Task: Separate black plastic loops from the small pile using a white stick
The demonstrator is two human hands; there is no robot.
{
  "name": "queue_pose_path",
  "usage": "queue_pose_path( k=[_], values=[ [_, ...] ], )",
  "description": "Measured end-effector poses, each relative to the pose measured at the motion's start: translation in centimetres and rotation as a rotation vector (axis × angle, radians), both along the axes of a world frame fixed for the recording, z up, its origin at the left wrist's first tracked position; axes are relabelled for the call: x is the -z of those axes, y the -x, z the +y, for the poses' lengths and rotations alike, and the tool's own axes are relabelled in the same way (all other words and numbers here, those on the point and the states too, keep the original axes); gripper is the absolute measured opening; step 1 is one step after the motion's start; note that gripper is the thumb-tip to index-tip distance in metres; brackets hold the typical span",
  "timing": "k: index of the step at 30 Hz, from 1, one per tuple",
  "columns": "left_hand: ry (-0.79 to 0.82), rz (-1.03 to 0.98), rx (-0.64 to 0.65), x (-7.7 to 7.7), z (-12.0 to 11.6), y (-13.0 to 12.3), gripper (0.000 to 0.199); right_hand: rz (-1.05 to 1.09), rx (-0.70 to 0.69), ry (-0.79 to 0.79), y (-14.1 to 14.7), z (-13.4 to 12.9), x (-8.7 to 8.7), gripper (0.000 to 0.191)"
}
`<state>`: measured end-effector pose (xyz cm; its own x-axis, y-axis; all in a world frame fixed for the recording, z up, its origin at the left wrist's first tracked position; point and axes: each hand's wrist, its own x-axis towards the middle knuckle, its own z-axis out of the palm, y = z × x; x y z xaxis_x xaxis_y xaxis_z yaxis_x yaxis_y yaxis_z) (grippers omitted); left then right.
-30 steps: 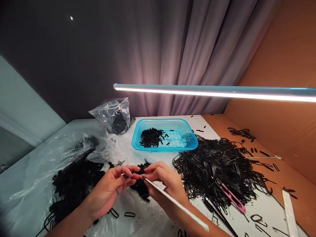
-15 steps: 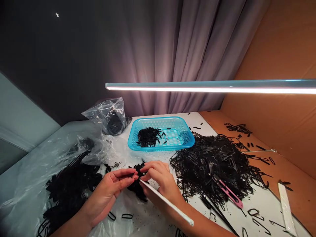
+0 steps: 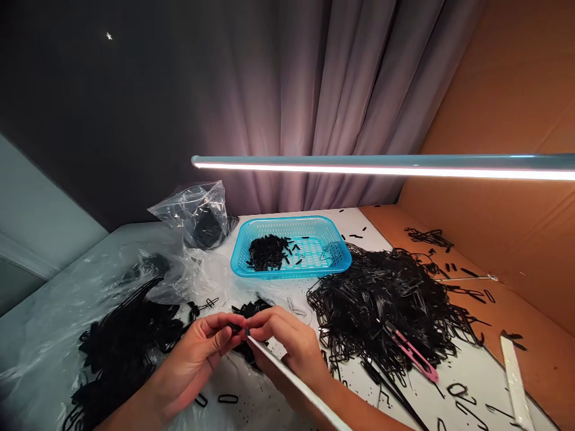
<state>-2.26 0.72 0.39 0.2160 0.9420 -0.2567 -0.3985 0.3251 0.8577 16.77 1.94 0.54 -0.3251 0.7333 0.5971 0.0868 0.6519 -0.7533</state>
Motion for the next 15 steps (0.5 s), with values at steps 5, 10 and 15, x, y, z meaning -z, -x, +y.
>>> queue_pose_path(
  k=[5, 10, 15],
  values=[
    [0.013, -0.048, 0.001, 0.22, -0.06, 0.05, 0.013, 0.003, -0.007, -0.031, -0.14, -0.08, -0.07, 0.011],
    [-0.056, -0.083, 0.023, 0.37, -0.23, -0.04, 0.011, -0.019, -0.082, -0.073, -0.16, -0.40, -0.09, 0.013],
    [-0.089, -0.062, 0.033, 0.48, -0.16, -0.22, 0.014, -0.032, -0.085, -0.057, 0.08, -0.49, 0.08, 0.014]
  ],
)
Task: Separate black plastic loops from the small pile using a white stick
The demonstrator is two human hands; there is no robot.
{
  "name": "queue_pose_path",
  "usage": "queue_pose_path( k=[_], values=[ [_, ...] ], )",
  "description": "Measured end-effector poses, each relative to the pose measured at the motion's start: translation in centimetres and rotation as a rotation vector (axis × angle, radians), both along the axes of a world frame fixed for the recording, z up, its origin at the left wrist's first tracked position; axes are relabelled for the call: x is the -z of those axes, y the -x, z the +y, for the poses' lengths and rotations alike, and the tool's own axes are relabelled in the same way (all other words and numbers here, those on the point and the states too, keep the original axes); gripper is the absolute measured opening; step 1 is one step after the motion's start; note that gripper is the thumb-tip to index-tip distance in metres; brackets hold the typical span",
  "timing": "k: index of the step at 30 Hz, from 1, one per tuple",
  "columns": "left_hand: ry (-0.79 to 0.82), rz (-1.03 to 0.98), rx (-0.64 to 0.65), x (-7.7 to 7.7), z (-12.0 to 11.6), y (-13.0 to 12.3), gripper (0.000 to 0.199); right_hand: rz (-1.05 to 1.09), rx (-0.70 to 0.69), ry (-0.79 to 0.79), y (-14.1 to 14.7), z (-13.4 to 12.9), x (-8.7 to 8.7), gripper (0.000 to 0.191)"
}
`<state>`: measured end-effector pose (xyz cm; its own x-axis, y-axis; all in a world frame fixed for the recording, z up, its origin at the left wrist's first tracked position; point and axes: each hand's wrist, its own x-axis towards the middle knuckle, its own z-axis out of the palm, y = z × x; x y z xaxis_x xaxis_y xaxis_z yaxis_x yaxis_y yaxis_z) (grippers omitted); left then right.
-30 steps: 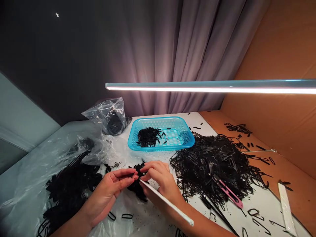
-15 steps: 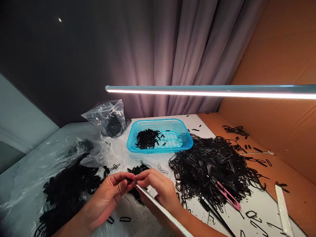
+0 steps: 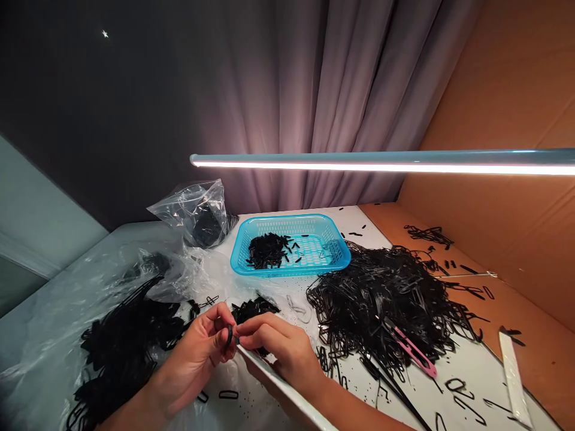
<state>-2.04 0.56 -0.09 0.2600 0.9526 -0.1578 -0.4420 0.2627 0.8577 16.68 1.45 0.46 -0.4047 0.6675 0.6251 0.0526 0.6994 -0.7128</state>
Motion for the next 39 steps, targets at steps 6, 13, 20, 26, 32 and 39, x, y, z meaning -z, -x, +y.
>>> queue_pose_path(
  k=[6, 13, 20, 26, 32, 39],
  values=[
    [-0.037, -0.013, -0.007, 0.1, 0.0, -0.2, 0.024, -0.029, -0.016, 0.018, 0.1, 0.1, 0.1, 0.014],
    [-0.052, -0.006, -0.030, 0.2, 0.0, -0.2, 0.030, -0.033, -0.014, 0.007, 0.2, 0.2, 0.5, 0.007],
    [-0.064, -0.003, -0.036, 0.4, -0.1, -0.3, 0.031, -0.045, 0.008, -0.146, 0.3, 0.7, 0.7, 0.006],
    [-0.033, -0.008, -0.020, 0.6, -0.1, -0.3, 0.033, -0.227, 0.038, -0.426, 0.7, 0.3, 0.9, 0.008],
    [-0.055, -0.026, -0.018, 0.0, -0.1, -0.5, 0.033, -0.110, 0.147, -0.388, 1.2, -0.3, 0.1, 0.015],
    [-0.101, -0.042, -0.005, -0.2, -0.1, -0.6, 0.034, -0.078, 0.213, -0.351, 1.1, 0.0, 0.0, 0.012]
  ],
)
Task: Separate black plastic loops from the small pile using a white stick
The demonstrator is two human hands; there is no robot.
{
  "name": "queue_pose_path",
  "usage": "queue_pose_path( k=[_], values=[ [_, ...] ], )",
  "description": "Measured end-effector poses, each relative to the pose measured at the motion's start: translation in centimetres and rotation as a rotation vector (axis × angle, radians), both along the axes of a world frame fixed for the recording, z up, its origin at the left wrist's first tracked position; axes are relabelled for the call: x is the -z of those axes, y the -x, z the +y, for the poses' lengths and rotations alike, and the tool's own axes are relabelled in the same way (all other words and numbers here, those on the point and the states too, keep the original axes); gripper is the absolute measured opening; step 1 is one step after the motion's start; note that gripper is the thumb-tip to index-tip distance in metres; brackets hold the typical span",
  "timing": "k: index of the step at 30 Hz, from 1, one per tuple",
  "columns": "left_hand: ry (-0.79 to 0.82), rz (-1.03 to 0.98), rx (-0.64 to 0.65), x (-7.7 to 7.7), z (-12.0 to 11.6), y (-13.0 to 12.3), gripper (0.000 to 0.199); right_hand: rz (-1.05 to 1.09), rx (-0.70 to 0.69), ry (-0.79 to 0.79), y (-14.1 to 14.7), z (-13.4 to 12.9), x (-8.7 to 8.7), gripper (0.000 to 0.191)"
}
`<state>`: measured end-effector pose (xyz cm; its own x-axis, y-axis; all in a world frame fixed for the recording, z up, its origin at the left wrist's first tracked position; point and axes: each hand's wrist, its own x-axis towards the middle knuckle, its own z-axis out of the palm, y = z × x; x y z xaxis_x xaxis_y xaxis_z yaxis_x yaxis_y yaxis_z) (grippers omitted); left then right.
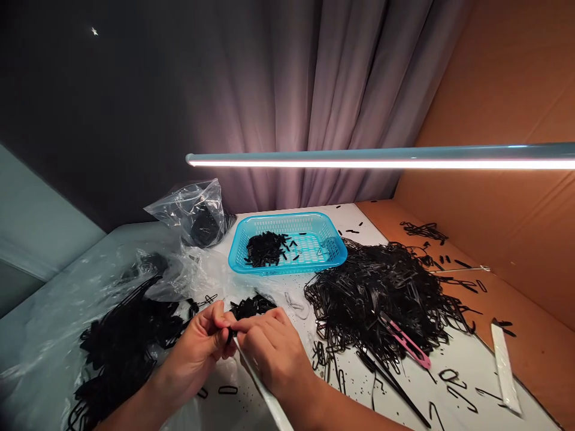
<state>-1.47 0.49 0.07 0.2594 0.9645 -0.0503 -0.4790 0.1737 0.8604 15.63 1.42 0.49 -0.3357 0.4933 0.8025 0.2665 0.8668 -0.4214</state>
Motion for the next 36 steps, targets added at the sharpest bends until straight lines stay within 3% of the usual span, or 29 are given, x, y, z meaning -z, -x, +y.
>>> queue_pose_path(
  k=[3, 6, 12, 24, 36],
  values=[
    [-0.053, 0.029, 0.029, 0.1, -0.1, 0.1, 0.032, 0.049, 0.050, 0.103, -0.6, 0.2, 0.1, 0.009],
    [-0.088, 0.037, 0.015, 0.0, -0.2, 0.2, 0.030, 0.087, -0.017, 0.188, -1.1, 0.1, -0.3, 0.008],
    [-0.081, 0.038, -0.055, -0.1, 0.2, 0.3, 0.032, 0.056, -0.150, 0.124, -0.7, -0.2, -0.2, 0.001],
    [-0.076, 0.078, -0.081, 0.0, 0.1, 0.2, 0.033, 0.007, -0.097, 0.051, -0.4, 0.1, 0.5, 0.004],
    [-0.126, 0.096, -0.123, -0.2, 0.0, 0.2, 0.028, -0.001, -0.093, -0.034, 0.0, 0.1, -0.3, 0.006]
  ],
)
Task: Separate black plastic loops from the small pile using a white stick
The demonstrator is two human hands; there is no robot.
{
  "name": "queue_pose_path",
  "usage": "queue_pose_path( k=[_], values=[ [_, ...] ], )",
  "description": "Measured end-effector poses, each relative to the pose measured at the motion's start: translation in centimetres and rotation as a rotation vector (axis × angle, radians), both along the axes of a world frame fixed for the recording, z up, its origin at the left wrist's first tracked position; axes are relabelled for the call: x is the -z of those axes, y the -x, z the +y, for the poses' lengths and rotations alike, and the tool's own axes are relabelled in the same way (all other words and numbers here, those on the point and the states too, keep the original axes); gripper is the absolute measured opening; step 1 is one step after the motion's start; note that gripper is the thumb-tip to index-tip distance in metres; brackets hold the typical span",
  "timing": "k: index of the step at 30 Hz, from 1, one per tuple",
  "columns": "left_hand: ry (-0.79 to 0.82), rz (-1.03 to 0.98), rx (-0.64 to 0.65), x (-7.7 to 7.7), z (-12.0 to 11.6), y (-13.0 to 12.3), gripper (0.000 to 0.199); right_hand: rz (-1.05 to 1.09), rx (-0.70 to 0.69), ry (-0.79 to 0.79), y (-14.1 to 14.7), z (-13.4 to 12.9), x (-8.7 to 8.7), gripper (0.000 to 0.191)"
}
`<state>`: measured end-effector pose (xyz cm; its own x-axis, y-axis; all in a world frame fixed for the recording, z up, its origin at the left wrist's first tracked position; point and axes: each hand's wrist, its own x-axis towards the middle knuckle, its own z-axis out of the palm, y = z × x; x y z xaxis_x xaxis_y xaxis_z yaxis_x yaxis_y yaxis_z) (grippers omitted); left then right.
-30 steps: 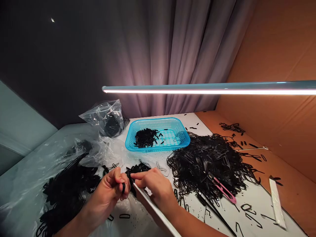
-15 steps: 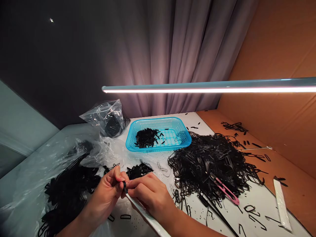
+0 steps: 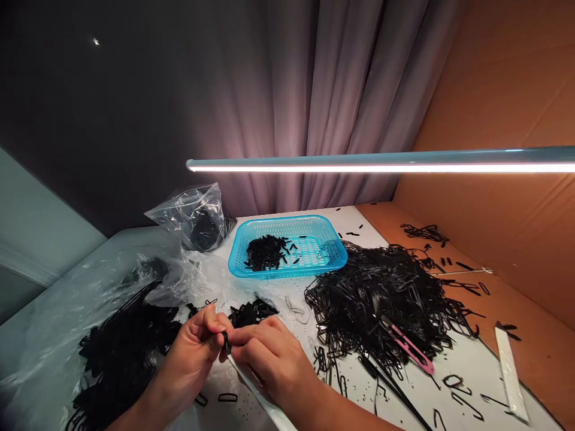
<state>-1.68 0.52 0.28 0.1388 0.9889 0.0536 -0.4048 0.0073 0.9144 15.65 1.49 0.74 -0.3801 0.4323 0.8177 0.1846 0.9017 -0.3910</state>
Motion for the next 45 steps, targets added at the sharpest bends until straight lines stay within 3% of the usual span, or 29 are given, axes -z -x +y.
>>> queue_pose_path(
  k=[14, 25, 33, 35, 38, 42, 43, 45],
  values=[
    [0.011, 0.004, -0.019, 0.1, 0.1, 0.0, 0.029, 0.007, -0.005, 0.014, -0.1, 0.0, -0.1, 0.007],
    [0.079, 0.039, -0.059, -0.2, -0.4, -0.6, 0.030, -0.256, 0.026, -0.076, -0.1, -0.6, 0.3, 0.018],
    [-0.027, 0.008, 0.000, -0.1, -0.4, -0.6, 0.028, -0.103, 0.156, -0.098, -0.2, -0.3, 0.2, 0.013],
    [-0.046, 0.021, 0.014, -0.2, -0.5, -0.6, 0.028, -0.090, 0.199, -0.021, -0.9, 0.3, 0.3, 0.009],
    [-0.032, 0.059, 0.026, -0.5, -0.5, -0.4, 0.021, -0.060, 0.250, 0.354, -2.3, 1.2, 0.2, 0.007],
    [0.105, 0.032, 0.025, -1.0, -0.1, 0.4, 0.003, -0.213, 0.120, 0.783, -4.3, 2.1, -0.7, 0.014],
    [0.151, 0.020, 0.007, -1.0, 0.2, 0.7, 0.003, -0.281, 0.074, 0.845, -4.7, 2.2, -1.0, 0.015],
    [0.213, 0.027, -0.061, -1.1, 0.8, 1.4, 0.004, -0.361, 0.102, 0.804, -5.3, 2.4, -1.4, 0.014]
  ],
)
